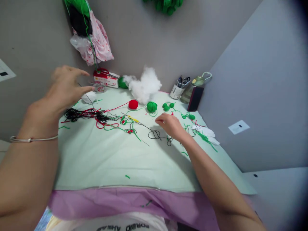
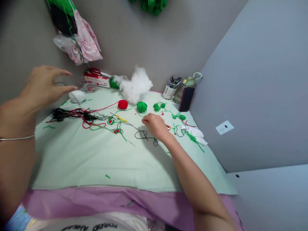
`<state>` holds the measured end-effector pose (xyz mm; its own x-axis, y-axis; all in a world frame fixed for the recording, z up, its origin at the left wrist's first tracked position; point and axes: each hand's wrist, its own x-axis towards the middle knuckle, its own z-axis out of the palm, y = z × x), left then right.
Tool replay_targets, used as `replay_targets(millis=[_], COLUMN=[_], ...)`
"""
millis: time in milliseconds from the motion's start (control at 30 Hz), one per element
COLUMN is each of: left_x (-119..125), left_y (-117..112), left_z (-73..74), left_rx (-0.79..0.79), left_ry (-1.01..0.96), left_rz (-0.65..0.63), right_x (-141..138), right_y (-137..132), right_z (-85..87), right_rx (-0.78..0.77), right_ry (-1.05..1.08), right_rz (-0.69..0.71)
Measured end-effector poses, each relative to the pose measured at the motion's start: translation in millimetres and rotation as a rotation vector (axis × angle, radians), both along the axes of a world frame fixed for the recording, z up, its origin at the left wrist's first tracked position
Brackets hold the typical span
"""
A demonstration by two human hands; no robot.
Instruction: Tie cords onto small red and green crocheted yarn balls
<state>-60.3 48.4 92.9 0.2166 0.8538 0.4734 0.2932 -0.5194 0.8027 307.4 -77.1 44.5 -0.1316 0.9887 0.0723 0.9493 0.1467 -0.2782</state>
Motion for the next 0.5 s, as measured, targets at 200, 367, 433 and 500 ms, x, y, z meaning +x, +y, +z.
replay_targets(millis=[200,367,433,500], left_x=[62,98,99,98], left_y=[-22,-48,-52,-54], left_z=[-41.4,-61.5,-63.7,-64.5], left_rx=[0.068,-0.016,-0.062,-0.112], left_ry=[0.339,0.324,0.311,0.291], left_rz=[-0.069,-0.205,-0.214,-0.212], right_x=[-58,-71,-67,-55], right_y=[1,6,9,13], right_z=[-19.6,-36.8,-36.4,-29.6], right_rx=[-0.122,-0.075,-0.078,-0.096], right_ry=[0.166,0.208,0.402,0.668], right_rz=[0.248,0.2,0.175,0.15])
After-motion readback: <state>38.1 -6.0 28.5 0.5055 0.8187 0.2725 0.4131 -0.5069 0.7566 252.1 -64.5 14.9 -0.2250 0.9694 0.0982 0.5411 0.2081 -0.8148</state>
